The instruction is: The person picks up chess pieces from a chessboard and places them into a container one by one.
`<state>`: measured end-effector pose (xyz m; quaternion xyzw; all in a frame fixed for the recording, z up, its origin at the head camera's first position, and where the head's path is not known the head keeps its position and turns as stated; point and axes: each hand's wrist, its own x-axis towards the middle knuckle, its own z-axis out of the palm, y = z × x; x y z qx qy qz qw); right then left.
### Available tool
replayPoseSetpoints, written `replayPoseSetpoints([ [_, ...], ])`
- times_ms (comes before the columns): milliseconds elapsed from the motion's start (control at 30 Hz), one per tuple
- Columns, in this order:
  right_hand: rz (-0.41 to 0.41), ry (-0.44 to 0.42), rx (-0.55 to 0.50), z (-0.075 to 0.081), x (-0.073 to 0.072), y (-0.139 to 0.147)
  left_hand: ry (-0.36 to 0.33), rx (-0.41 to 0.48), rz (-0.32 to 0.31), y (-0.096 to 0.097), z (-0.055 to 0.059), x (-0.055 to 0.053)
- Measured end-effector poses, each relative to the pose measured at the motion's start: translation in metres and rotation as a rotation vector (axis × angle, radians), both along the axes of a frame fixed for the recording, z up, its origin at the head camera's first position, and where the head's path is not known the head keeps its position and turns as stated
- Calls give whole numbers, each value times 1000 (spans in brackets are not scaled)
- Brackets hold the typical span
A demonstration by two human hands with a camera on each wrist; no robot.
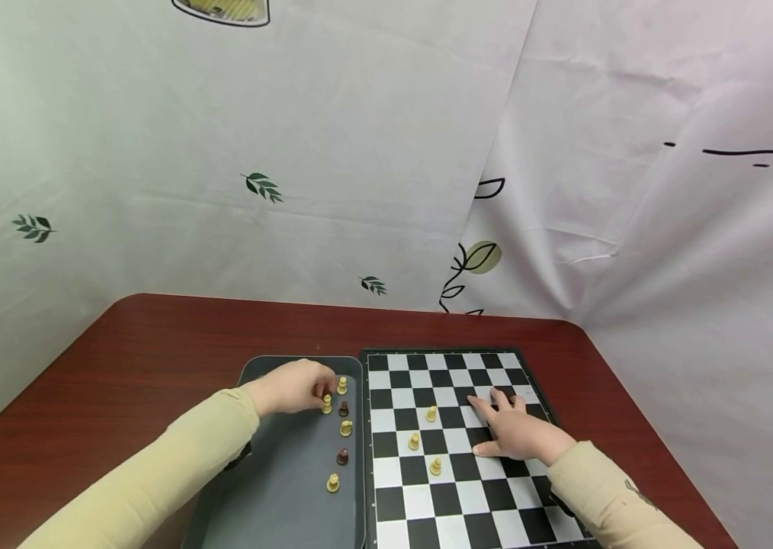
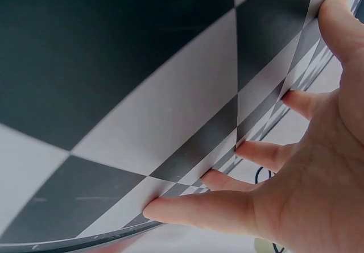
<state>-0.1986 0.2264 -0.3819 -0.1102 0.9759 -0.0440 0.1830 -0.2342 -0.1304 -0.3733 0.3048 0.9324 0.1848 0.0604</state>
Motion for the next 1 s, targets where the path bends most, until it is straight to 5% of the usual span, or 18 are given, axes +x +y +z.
replayPoseSetpoints([
  [600,-2,-7,-14,1,2,2,-9,49,23,9,12,-1],
  [1000,3,7,-10,1,1,0,-27,74,-21,22,18,5],
])
